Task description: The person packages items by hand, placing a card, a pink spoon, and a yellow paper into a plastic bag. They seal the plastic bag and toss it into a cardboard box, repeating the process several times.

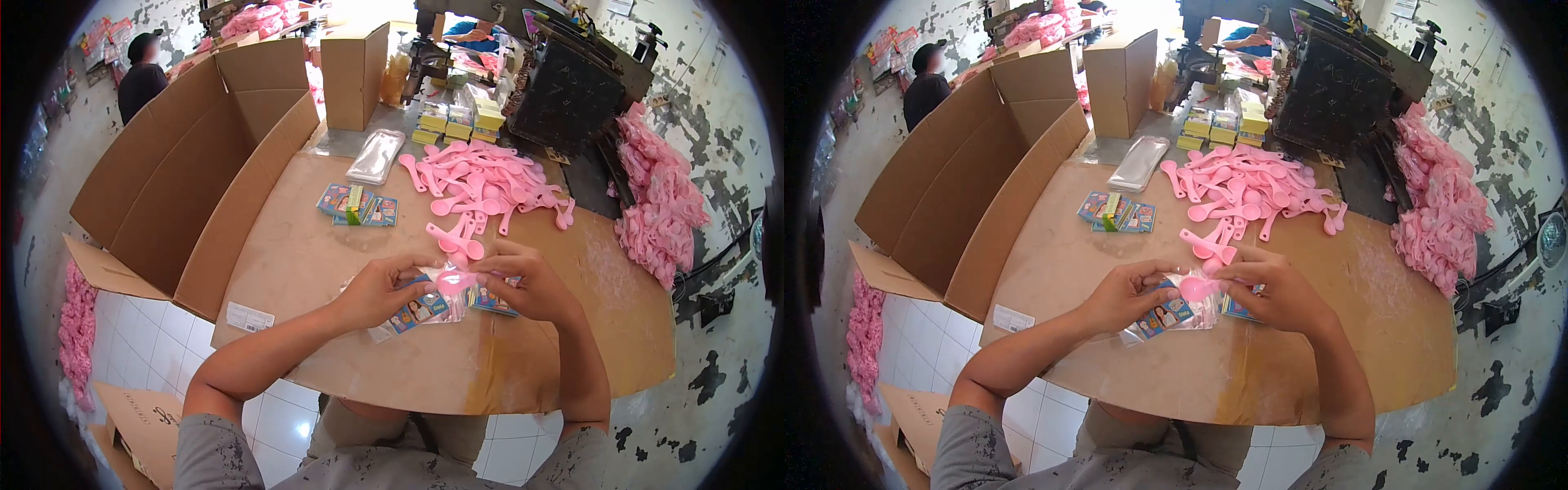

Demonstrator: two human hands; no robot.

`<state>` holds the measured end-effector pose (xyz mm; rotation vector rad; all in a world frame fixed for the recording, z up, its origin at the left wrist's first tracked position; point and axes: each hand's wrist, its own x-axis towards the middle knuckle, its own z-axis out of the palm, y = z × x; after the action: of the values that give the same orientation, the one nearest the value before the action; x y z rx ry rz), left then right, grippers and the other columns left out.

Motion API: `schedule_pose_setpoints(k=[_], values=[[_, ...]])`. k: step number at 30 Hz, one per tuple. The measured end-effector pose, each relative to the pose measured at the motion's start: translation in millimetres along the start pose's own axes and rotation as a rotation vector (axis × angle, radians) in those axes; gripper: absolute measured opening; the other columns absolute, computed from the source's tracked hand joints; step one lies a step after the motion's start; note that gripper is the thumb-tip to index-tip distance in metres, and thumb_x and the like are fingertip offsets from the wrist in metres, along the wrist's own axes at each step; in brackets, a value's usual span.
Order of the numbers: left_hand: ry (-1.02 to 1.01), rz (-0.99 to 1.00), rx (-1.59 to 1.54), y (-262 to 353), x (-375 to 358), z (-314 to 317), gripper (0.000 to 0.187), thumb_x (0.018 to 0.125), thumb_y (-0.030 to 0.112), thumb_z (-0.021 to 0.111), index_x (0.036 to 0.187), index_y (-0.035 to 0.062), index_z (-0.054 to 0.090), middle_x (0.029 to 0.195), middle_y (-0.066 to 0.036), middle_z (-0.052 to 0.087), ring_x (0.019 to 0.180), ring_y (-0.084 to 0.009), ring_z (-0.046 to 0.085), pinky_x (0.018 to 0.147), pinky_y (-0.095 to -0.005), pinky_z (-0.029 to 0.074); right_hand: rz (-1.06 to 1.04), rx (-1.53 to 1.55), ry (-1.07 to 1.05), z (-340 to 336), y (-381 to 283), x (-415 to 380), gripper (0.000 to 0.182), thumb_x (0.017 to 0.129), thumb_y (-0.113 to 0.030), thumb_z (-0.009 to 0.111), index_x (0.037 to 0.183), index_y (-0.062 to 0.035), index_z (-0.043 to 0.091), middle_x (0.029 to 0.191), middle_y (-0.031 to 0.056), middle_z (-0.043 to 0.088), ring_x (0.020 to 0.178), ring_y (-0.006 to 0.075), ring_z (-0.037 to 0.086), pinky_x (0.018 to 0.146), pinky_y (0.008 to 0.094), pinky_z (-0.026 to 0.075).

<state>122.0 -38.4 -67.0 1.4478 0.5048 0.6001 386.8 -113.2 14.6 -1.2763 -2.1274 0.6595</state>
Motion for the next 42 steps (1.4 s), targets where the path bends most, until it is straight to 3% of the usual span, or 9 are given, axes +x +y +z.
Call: schedule_pose_setpoints(k=[7, 13, 16, 17, 21, 28, 31, 37, 42], values=[[-0.092, -0.021, 0.023, -12.3, 0.5, -1.4, 0.032, 0.107, 0.012, 0.065, 0.137, 0.0004, 0.065, 0.115, -0.005, 0.075, 0.102, -0.0066, 0.067, 0.082, -0.0255, 0.055, -0.074, 0.004, 0.007, 24.7, -2.8, 15.9, 0.042, 0.102, -0.018, 0.061, 0.141, -0.0031, 0.061, 0.136, 0.0168, 0.060, 0.124, 0.0298, 0.060, 0.106, 0.0415, 0.047], [-0.203, 0.140, -0.153, -11.8, 0.8, 0.1, 0.031, 0.108, 0.016, 0.064, 0.136, 0.0007, 0.065, 0.116, -0.005, 0.074, 0.101, -0.0081, 0.066, 0.087, -0.0282, 0.055, 0.067, 0.874, -0.261, 55.4, -13.6, 15.9, 0.056, 0.105, -0.025, 0.051, 0.154, 0.0009, 0.045, 0.159, 0.0152, 0.045, 0.148, 0.0315, 0.041, 0.124, 0.0434, 0.029], [-0.287, -0.125, -0.200, 10.5, -6.9, -11.7, 0.032, 0.107, 0.012, 0.064, 0.135, -0.0019, 0.062, 0.122, -0.006, 0.072, 0.112, -0.0091, 0.065, 0.096, -0.0279, 0.052, -0.180, 0.857, -0.141, 27.9, -1.2, 19.8, 0.055, 0.104, -0.021, 0.052, 0.155, -0.0031, 0.044, 0.162, 0.0155, 0.044, 0.150, 0.0300, 0.040, 0.124, 0.0446, 0.029], [-0.305, -0.084, -0.217, 8.7, -6.9, -11.0, 0.032, 0.107, 0.013, 0.065, 0.136, -0.0015, 0.062, 0.121, -0.006, 0.072, 0.112, -0.0089, 0.065, 0.095, -0.0279, 0.052, -0.215, 0.522, -0.057, 19.2, -5.0, 17.2, 0.045, 0.100, -0.013, 0.063, 0.144, -0.0054, 0.058, 0.149, 0.0160, 0.058, 0.143, 0.0293, 0.049, 0.119, 0.0448, 0.036], [-0.373, -0.016, -0.215, 1.7, -7.0, -11.5, 0.035, 0.106, 0.014, 0.065, 0.138, 0.0004, 0.061, 0.120, -0.006, 0.072, 0.114, -0.0099, 0.065, 0.096, -0.0290, 0.053, -0.283, 0.295, -0.110, 24.6, -27.6, 20.6, 0.018, 0.087, 0.003, 0.078, 0.103, -0.0046, 0.076, 0.111, 0.0083, 0.073, 0.110, 0.0256, 0.070, 0.097, 0.0400, 0.054], [-0.219, 0.240, -0.091, 13.1, -15.1, -0.6, 0.045, 0.104, 0.017, 0.068, 0.145, 0.0020, 0.056, 0.132, -0.011, 0.067, 0.125, -0.0174, 0.063, 0.106, -0.0340, 0.051, -0.288, -0.124, 0.123, 7.5, -63.1, 17.2, 0.018, 0.086, 0.000, 0.078, 0.104, -0.0034, 0.075, 0.096, 0.0091, 0.070, 0.088, 0.0220, 0.068, 0.077, 0.0355, 0.054], [-0.174, 0.559, 0.190, 31.9, -23.1, 8.1, 0.046, 0.104, 0.018, 0.069, 0.145, 0.0023, 0.057, 0.130, -0.012, 0.069, 0.127, -0.0186, 0.064, 0.107, -0.0336, 0.051, -0.149, -0.105, 0.212, 10.5, -66.8, 15.6, 0.021, 0.084, 0.003, 0.076, 0.104, -0.0016, 0.077, 0.091, 0.0072, 0.069, 0.078, 0.0177, 0.065, 0.067, 0.0304, 0.050], [0.012, 0.360, 0.378, 20.5, -22.7, 4.7, 0.032, 0.106, 0.013, 0.065, 0.137, 0.0049, 0.066, 0.116, -0.004, 0.076, 0.082, -0.0042, 0.063, 0.070, -0.0219, 0.049, -0.105, -0.051, 0.174, 14.3, -66.3, 19.7, 0.016, 0.090, -0.005, 0.078, 0.105, -0.0014, 0.074, 0.086, 0.0088, 0.066, 0.071, 0.0186, 0.064, 0.063, 0.0313, 0.051], [0.084, 0.282, 0.306, 24.9, -23.1, 6.0, 0.028, 0.108, 0.012, 0.062, 0.134, 0.0063, 0.069, 0.106, 0.001, 0.076, 0.065, 0.0020, 0.047, 0.056, -0.0202, 0.038, -0.111, 0.029, 0.241, 18.8, -43.2, 25.4, 0.019, 0.089, -0.004, 0.079, 0.106, -0.0006, 0.074, 0.088, 0.0070, 0.067, 0.074, 0.0132, 0.064, 0.064, 0.0279, 0.050]])
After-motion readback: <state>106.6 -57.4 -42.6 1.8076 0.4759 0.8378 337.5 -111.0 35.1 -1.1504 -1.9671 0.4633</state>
